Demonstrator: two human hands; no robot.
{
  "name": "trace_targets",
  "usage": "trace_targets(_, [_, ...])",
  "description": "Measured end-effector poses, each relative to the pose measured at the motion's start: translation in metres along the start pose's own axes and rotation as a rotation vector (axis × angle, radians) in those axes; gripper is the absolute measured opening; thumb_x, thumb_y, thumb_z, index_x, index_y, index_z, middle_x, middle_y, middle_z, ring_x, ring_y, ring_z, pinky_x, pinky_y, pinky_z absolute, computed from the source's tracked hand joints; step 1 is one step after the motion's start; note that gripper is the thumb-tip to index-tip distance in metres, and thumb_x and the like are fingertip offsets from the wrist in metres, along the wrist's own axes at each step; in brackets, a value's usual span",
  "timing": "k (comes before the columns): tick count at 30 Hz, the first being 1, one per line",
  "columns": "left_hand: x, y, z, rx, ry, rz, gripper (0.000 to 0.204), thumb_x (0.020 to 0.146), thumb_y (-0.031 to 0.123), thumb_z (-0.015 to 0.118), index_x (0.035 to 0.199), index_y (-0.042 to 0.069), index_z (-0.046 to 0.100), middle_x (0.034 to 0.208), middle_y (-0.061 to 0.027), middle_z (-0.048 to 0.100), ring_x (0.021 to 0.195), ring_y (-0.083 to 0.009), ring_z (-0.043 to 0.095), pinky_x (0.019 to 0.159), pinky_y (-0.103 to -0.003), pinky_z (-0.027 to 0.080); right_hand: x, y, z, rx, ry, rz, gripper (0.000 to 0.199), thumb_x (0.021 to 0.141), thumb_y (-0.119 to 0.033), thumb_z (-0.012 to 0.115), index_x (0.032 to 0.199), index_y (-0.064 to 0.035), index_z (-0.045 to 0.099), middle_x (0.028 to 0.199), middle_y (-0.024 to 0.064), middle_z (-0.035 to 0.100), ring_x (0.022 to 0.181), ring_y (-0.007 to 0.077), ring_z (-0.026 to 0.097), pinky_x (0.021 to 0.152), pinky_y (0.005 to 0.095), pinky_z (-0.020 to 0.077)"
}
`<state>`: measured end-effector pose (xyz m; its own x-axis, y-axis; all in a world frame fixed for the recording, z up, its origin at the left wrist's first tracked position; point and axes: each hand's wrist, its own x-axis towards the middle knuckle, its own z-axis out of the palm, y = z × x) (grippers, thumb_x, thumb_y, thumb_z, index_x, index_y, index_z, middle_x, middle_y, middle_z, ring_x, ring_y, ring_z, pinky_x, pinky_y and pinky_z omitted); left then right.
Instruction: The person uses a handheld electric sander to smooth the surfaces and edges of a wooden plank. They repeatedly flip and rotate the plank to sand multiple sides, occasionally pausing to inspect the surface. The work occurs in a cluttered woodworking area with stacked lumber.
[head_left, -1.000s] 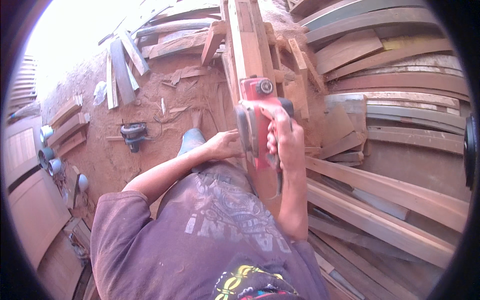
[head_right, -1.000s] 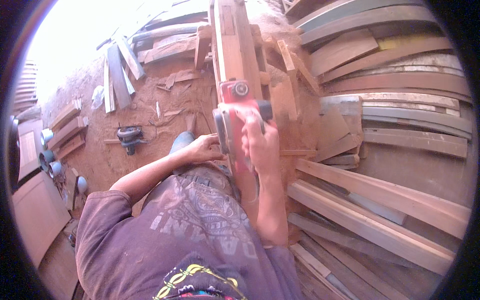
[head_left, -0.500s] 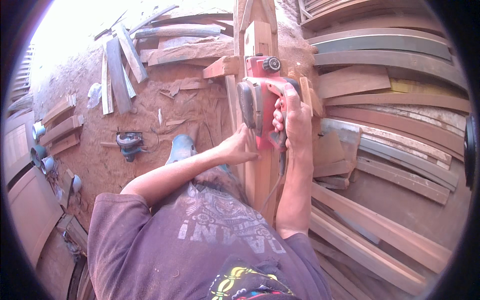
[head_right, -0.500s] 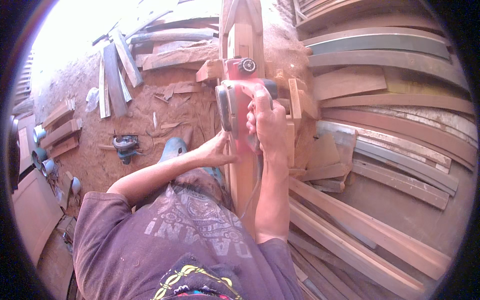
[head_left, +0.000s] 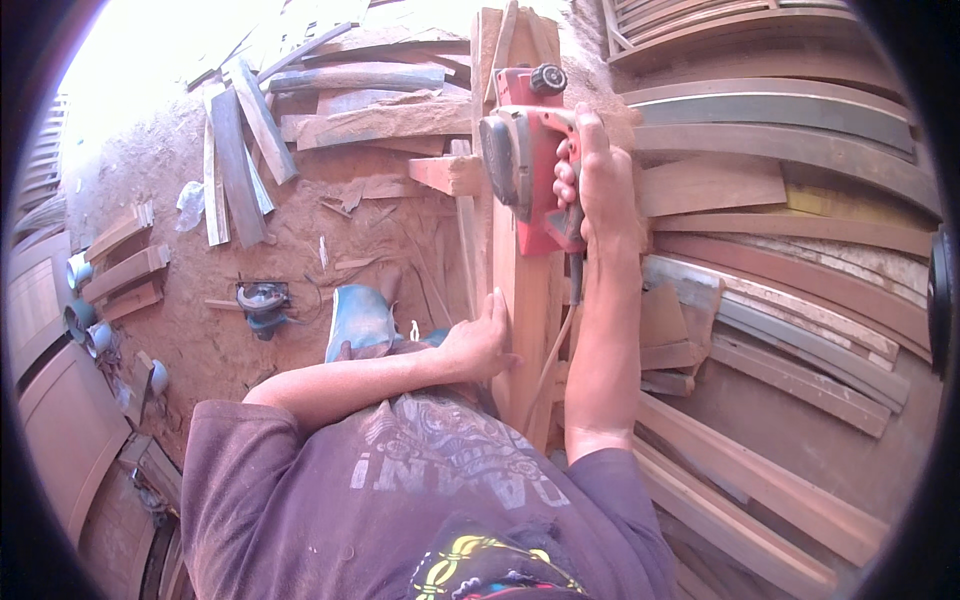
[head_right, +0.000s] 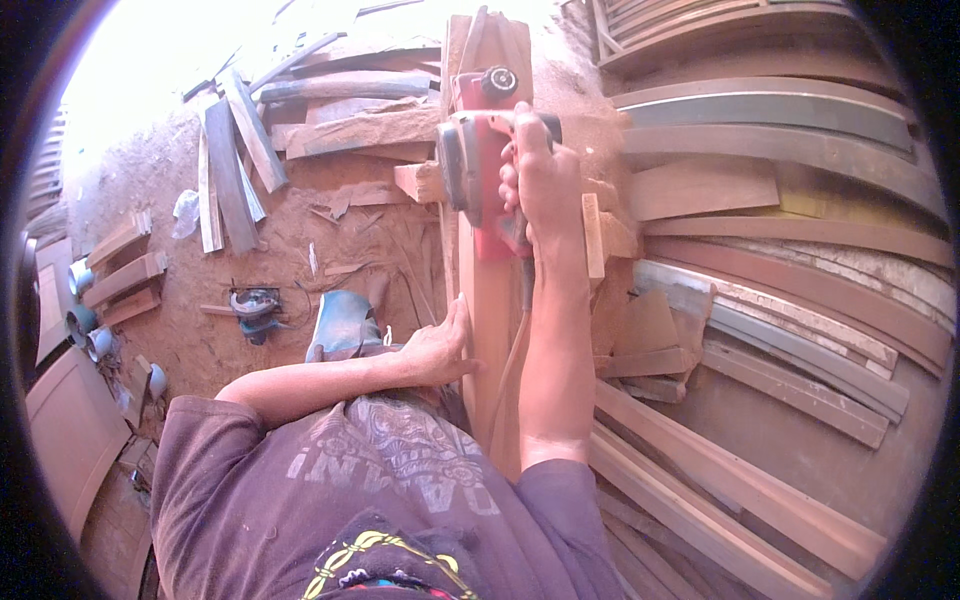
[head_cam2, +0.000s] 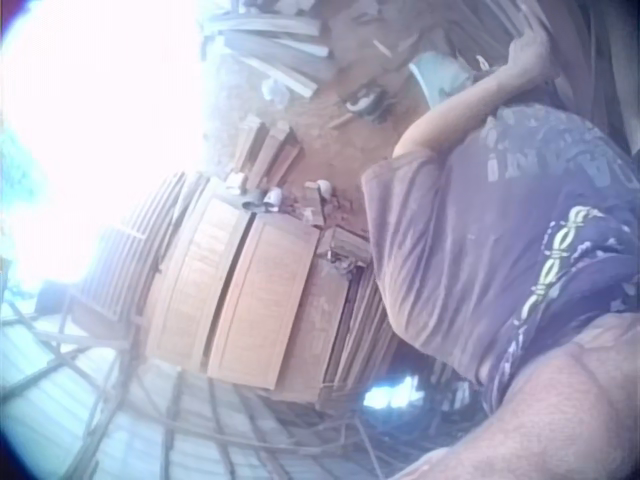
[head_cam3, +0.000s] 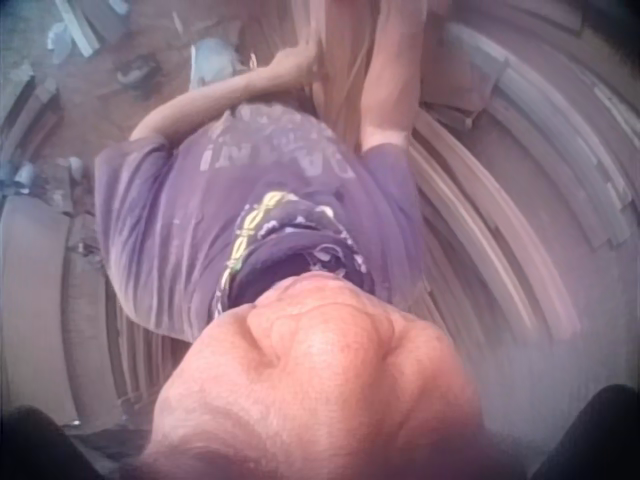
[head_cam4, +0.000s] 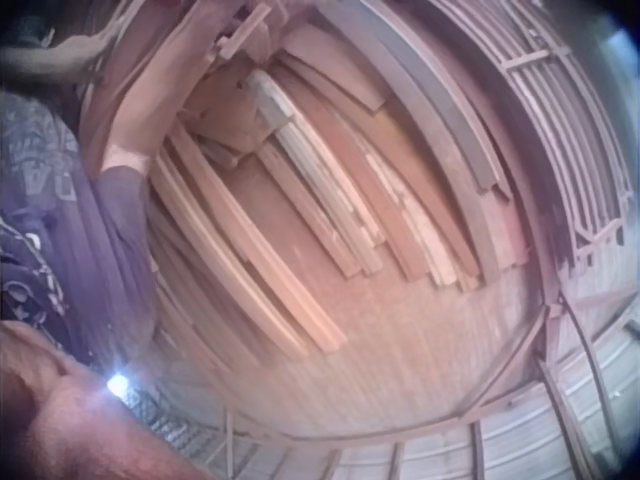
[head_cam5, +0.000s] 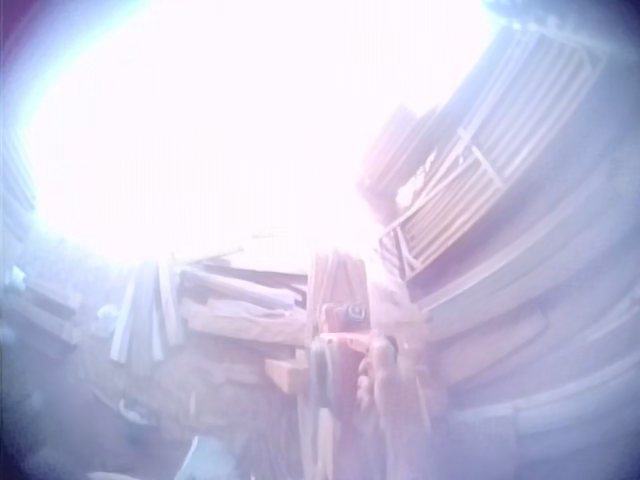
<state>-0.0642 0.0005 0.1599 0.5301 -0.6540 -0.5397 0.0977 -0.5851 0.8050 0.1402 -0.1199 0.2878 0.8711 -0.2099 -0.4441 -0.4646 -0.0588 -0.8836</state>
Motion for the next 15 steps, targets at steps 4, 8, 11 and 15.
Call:
trace_targets(4, [0.0, 0.0, -0.005, -0.028, -0.003, 0.014, 0.12, 0.091, 0.041, 0.079, 0.16, -0.019, 0.0, 0.164, -0.045, 0.022, 0.125, -0.054, 0.063, 0.104, -0.052, 0.054, 0.048, -0.016, 0.009, -0.057, -0.057, -0.112, 0.057, 0.104, -0.054, 0.06, 0.103, 0.0018, 0.074, 0.071, -0.0026, 0.047, 0.051, 0.0066, 0.044, 0.045, 0.0251, 0.0352])
trace_targets(8, [-0.003, -0.004, -0.001, -0.034, 0.014, 0.032, 0.12, 0.092, 0.042, 0.078, 0.161, -0.017, 0.0, 0.165, -0.0439, 0.024, 0.129, -0.0534, 0.061, 0.108, -0.052, 0.052, 0.09, -0.034, 0.021, -0.091, -0.031, -0.202, 0.066, 0.103, -0.063, 0.06, 0.102, 0.0019, 0.07, 0.068, -0.0029, 0.047, 0.052, 0.0068, 0.044, 0.046, 0.0261, 0.0355])
trace_targets(11, [-0.001, -0.01, -0.002, -0.032, 0.054, 0.045, 0.12, 0.092, 0.043, 0.076, 0.162, -0.016, 0.0, 0.165, -0.043, 0.026, 0.135, -0.0517, 0.057, 0.111, -0.052, 0.05, 0.08, -0.03, 0.016, -0.043, -0.035, -0.287, 0.072, 0.101, -0.07, 0.058, 0.103, 0.0012, 0.066, 0.067, -0.0026, 0.049, 0.052, 0.0068, 0.045, 0.048, 0.0258, 0.036])
trace_targets(15, [0.002, -0.016, 0.004, -0.023, 0.107, 0.053, 0.121, 0.092, 0.047, 0.076, 0.163, -0.016, 0.001, 0.162, -0.0419, 0.034, 0.14, -0.0483, 0.054, 0.113, -0.05, 0.048, 0.011, 0.003, -0.018, 0.116, -0.018, -0.361, 0.07, 0.105, -0.069, 0.053, 0.106, 0.0007, 0.065, 0.066, -0.0027, 0.047, 0.051, 0.008, 0.042, 0.049, 0.0256, 0.0329])
